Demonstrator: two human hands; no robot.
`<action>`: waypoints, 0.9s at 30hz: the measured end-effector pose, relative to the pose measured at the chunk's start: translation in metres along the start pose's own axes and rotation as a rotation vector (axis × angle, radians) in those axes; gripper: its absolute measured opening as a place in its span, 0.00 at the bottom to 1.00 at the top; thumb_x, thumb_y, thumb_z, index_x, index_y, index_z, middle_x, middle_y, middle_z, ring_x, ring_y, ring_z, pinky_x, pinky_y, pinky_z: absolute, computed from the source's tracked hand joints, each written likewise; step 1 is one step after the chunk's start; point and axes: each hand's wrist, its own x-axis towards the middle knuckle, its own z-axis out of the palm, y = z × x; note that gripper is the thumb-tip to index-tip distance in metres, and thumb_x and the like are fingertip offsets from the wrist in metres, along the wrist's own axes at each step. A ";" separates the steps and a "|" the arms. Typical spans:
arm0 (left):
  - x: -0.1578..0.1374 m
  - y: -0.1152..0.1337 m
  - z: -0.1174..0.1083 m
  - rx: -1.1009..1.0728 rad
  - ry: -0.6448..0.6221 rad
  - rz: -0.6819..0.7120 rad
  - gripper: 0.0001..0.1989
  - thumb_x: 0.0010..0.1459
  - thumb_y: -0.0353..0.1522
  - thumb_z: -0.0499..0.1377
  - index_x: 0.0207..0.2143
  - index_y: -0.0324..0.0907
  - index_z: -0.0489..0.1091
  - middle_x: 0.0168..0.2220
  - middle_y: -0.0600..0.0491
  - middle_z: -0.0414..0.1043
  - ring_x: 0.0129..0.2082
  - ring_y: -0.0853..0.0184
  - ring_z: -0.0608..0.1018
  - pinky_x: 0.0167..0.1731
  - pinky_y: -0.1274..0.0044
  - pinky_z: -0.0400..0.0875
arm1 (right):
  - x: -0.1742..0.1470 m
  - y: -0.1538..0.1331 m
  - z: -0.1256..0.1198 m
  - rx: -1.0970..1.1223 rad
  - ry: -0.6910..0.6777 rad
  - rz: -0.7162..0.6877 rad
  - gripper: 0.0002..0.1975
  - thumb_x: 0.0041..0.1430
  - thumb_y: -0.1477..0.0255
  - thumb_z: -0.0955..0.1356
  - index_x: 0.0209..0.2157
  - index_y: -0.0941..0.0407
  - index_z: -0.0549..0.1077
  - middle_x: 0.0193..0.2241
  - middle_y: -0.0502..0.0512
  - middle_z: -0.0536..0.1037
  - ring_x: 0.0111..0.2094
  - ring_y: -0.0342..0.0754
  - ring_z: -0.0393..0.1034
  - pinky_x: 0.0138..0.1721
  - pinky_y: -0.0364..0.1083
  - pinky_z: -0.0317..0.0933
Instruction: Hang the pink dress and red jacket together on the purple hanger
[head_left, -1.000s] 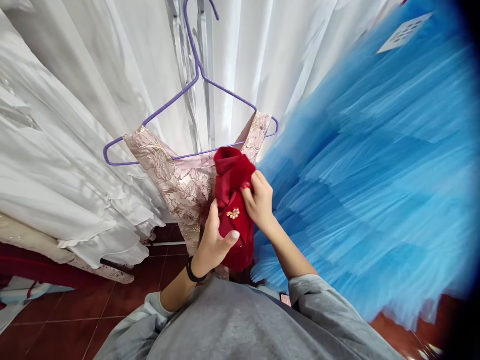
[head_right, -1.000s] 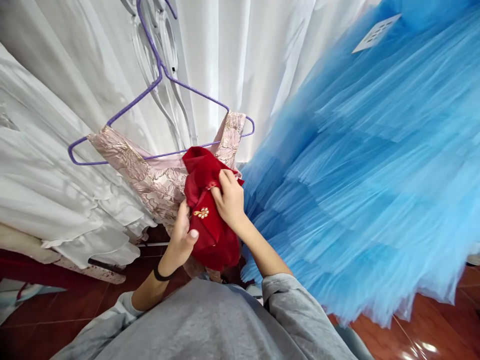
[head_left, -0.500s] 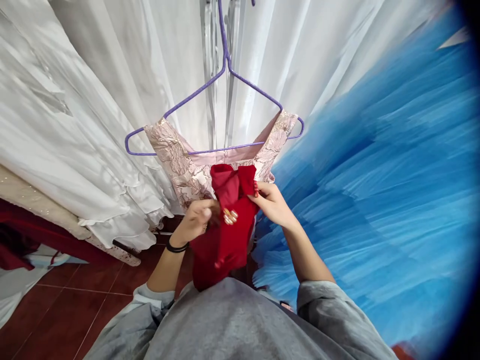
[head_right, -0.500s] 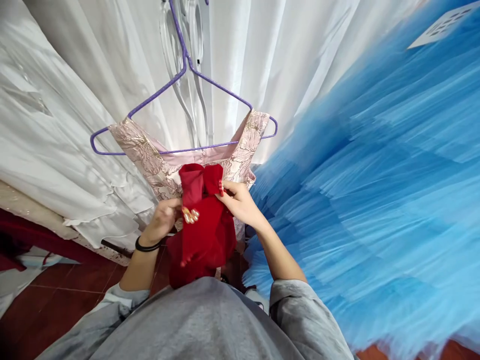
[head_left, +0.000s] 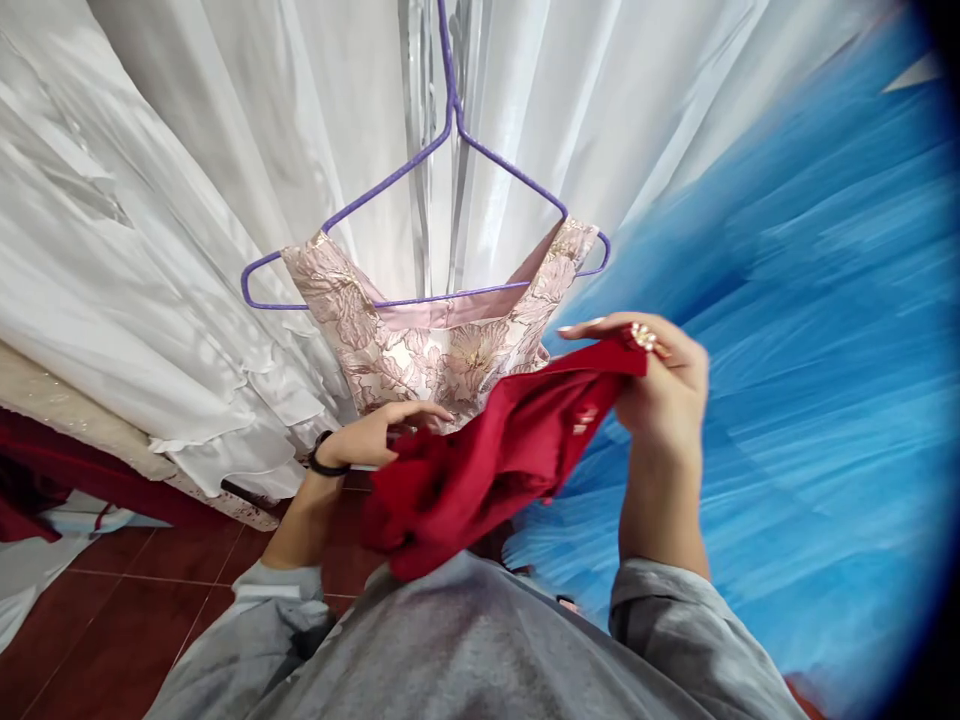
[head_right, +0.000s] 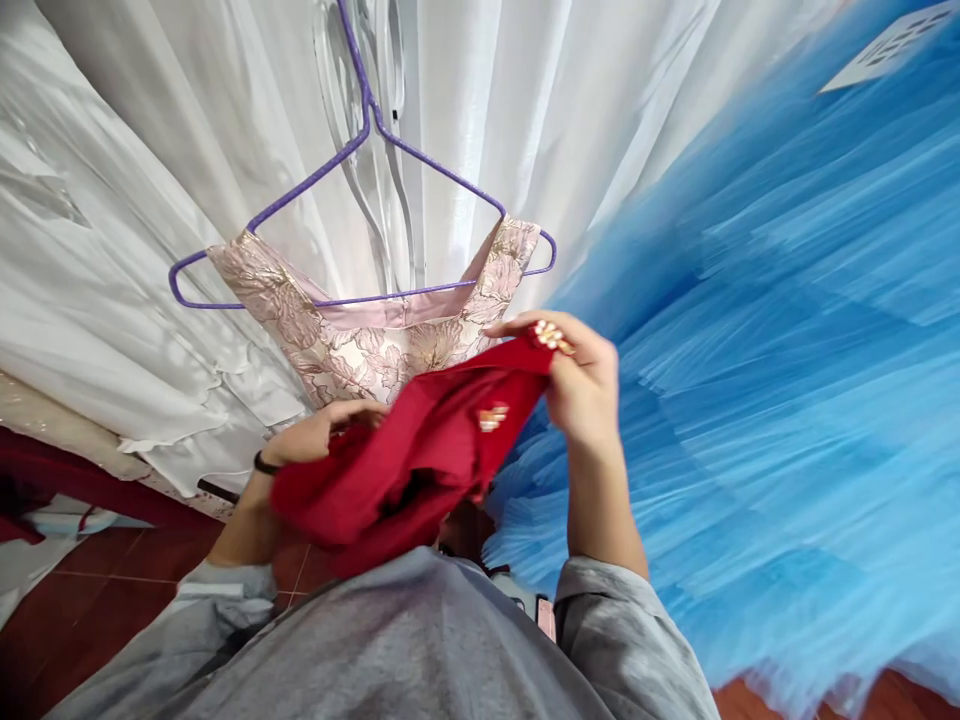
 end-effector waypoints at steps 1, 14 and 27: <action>-0.004 -0.001 0.001 0.003 -0.127 -0.013 0.25 0.46 0.41 0.67 0.48 0.45 0.75 0.42 0.48 0.77 0.38 0.60 0.79 0.38 0.74 0.75 | 0.003 -0.001 -0.006 0.036 0.114 -0.013 0.08 0.52 0.75 0.68 0.35 0.55 0.78 0.31 0.54 0.78 0.33 0.45 0.72 0.34 0.43 0.65; -0.045 -0.009 0.006 0.238 0.572 -0.133 0.16 0.66 0.42 0.48 0.36 0.40 0.66 0.31 0.53 0.71 0.31 0.68 0.73 0.33 0.78 0.69 | -0.016 0.026 -0.014 -0.949 -0.290 -0.226 0.35 0.53 0.67 0.69 0.63 0.47 0.60 0.61 0.58 0.63 0.63 0.64 0.55 0.63 0.68 0.47; -0.155 0.006 -0.060 1.243 1.120 -0.129 0.11 0.65 0.37 0.54 0.37 0.43 0.73 0.31 0.52 0.77 0.29 0.64 0.77 0.27 0.73 0.66 | -0.014 0.059 0.206 -0.661 -1.426 -0.257 0.15 0.66 0.70 0.62 0.49 0.63 0.70 0.37 0.65 0.77 0.37 0.53 0.74 0.38 0.47 0.65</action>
